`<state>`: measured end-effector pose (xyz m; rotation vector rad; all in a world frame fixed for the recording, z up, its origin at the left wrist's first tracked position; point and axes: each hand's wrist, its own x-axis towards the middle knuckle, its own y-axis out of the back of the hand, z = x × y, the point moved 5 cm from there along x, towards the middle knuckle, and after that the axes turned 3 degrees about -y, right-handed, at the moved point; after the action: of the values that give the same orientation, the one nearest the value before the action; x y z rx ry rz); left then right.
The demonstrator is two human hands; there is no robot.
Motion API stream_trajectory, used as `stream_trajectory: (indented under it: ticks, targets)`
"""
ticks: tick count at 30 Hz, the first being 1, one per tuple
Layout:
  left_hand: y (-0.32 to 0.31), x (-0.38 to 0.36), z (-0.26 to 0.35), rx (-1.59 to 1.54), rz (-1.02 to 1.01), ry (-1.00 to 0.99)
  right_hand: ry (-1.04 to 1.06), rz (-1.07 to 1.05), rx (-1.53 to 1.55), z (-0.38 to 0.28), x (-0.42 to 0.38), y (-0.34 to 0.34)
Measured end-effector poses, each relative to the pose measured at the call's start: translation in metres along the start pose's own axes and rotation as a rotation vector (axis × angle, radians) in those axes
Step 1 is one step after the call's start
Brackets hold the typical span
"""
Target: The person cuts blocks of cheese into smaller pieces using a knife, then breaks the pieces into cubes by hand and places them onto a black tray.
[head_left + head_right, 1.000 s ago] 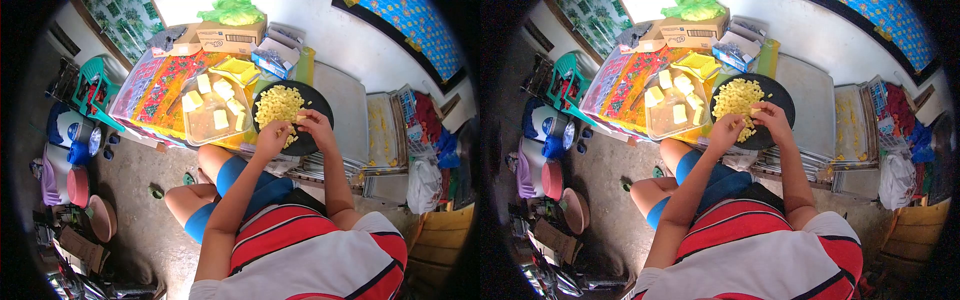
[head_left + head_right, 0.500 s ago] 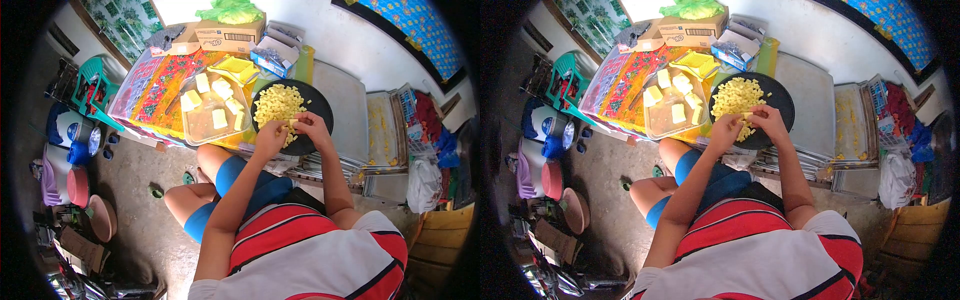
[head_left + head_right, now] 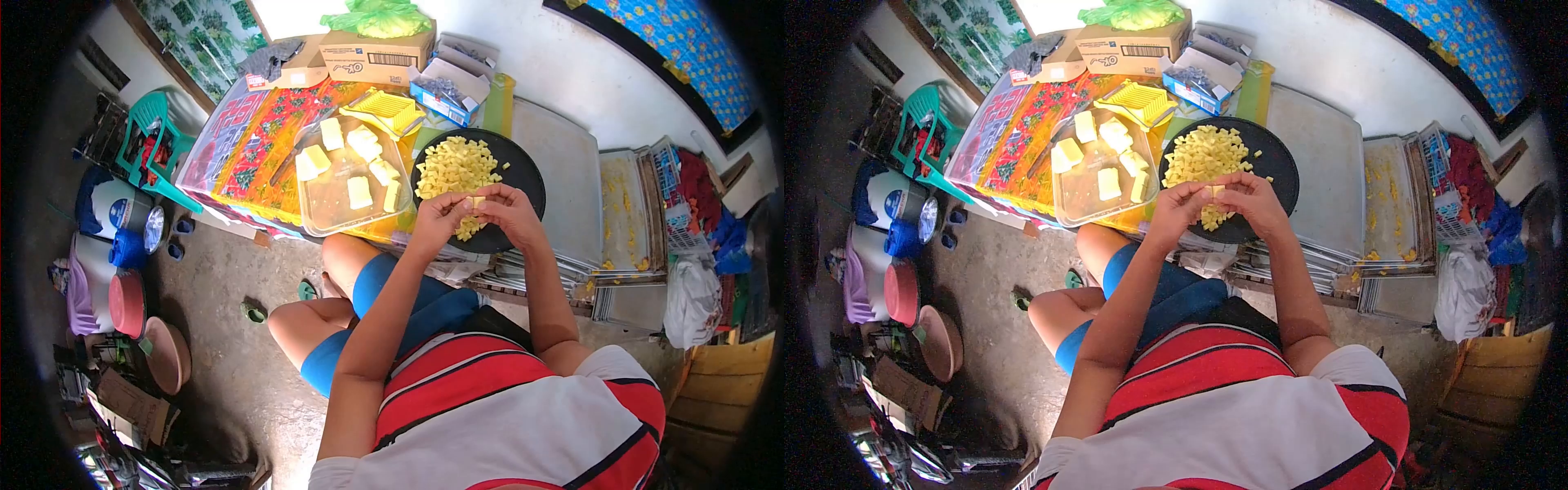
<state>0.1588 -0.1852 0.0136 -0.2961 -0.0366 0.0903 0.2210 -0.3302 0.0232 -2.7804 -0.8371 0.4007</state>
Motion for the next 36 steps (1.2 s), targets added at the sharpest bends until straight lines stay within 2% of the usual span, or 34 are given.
stream_trajectory:
  ticks: [3,6,9,15,21,24,27,33,36]
  targets:
    - [0.001,0.003,-0.008,0.092,0.062,-0.101,0.012,0.053,-0.024,-0.004,-0.001,0.002]
    - [-0.002,0.0,-0.002,0.625,0.132,-0.409,0.036,0.13,-0.112,-0.003,0.002,0.016]
    - [-0.013,-0.005,0.001,1.004,0.176,-0.502,0.051,0.157,-0.153,0.001,0.004,0.022]
    - [-0.022,-0.003,-0.005,1.214,0.129,-0.541,0.042,0.171,-0.313,0.013,0.008,0.03]
    - [-0.011,-0.002,-0.005,1.023,0.185,-0.536,0.059,0.132,-0.238,0.017,0.011,0.028]
    - [0.001,0.004,-0.01,0.78,0.225,-0.485,0.051,0.095,-0.167,0.013,0.009,0.021]
    - [0.007,0.006,-0.016,0.424,0.202,-0.196,0.051,0.05,-0.115,0.012,0.009,0.017]
    - [-0.002,0.002,-0.005,0.06,0.059,-0.191,0.045,-0.013,-0.066,-0.003,-0.003,-0.006]
    - [-0.003,-0.006,0.006,0.01,0.012,-0.12,0.054,-0.05,-0.051,-0.006,-0.005,-0.01]
